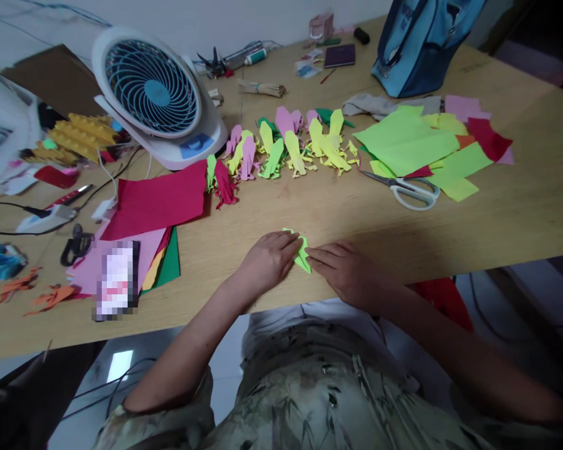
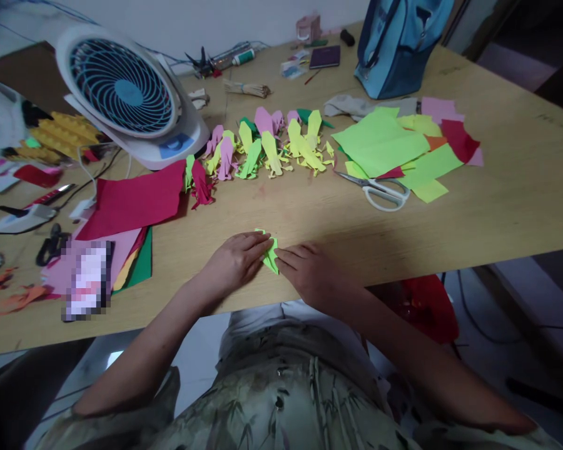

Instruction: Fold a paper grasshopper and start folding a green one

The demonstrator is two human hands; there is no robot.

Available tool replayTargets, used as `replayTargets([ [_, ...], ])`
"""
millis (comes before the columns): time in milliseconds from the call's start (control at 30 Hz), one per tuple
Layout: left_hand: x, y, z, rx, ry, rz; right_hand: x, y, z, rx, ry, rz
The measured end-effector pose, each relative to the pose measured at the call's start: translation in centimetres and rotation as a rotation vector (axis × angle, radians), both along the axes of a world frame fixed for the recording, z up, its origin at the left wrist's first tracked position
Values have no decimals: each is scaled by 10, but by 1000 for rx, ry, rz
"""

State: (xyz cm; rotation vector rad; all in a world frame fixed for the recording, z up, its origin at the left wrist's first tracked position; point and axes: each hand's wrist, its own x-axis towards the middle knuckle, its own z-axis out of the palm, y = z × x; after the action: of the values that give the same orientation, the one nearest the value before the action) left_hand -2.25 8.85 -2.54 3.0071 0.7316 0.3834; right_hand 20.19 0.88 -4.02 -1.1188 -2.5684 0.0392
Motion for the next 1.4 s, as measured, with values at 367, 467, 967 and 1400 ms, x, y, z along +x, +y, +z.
replayTargets([
  [367, 33, -12, 21, -6, 400, 161, -9, -12, -3, -25, -32, -57],
  [467, 35, -16, 23, -3, 411, 169, -10, -16, -4, 3, -80, -67],
  [967, -3, 7, 4, -228, -58, 129, -11, -11, 2, 16, -46, -37],
  [1400, -18, 16, -14, -449, -396, -19, -28, -12, -4, -16, 159, -232],
])
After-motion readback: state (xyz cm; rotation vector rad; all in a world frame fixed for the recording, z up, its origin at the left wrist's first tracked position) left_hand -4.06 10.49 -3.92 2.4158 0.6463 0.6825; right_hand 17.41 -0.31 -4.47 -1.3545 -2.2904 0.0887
